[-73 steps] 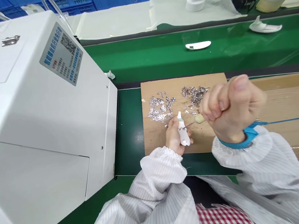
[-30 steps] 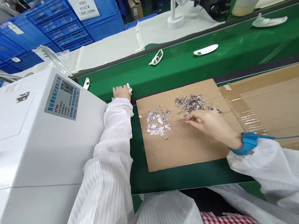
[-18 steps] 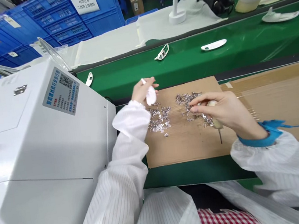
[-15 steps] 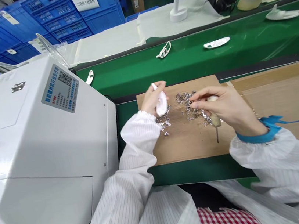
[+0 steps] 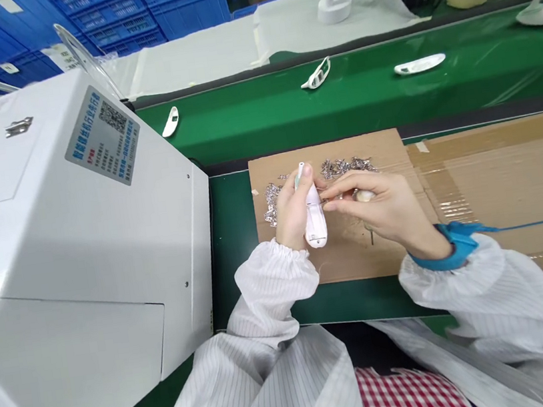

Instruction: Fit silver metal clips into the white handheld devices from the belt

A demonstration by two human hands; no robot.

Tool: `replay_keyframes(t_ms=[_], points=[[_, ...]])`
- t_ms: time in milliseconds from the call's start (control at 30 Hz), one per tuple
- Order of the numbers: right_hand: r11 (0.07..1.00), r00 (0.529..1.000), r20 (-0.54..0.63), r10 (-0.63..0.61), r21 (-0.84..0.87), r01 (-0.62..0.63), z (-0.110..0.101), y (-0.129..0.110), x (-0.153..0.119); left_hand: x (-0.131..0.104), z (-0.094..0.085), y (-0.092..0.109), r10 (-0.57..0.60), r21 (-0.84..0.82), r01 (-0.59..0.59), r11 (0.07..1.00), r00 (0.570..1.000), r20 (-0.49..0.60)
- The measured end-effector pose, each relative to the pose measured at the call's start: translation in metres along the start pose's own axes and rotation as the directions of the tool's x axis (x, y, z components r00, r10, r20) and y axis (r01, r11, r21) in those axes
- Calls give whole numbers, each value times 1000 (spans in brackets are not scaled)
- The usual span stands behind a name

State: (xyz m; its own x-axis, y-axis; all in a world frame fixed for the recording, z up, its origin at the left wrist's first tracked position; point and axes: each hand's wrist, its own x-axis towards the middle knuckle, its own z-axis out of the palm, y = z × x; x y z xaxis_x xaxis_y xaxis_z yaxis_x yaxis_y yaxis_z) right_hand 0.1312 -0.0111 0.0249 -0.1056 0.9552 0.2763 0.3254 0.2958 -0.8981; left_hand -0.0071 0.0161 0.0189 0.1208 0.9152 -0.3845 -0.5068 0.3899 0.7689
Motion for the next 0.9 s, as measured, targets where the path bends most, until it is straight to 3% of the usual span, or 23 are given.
replay_keyframes(t_ms=[467,600,733,833,900], points=[[936,974,78,-215,-268,228,-1,-4,-11,-9,4,-4,15,-93,-16,996,1000,-11],[916,972,126,-196,-330,228,2,-5,-17,-12,3,-5,-75,-154,66,986,996,-56],[899,978,61,-202,-384,209,5,-4,-20,-9,3,-6,-173,-224,153,963,982,-74],[859,963,186,-197,-439,261,5,-3,-17,-5,0,-3,-236,-313,206,927,970,-62],[865,971,163,-173,-447,229,5,1,-12,-2,-7,2,-241,-362,201,910,968,-68]])
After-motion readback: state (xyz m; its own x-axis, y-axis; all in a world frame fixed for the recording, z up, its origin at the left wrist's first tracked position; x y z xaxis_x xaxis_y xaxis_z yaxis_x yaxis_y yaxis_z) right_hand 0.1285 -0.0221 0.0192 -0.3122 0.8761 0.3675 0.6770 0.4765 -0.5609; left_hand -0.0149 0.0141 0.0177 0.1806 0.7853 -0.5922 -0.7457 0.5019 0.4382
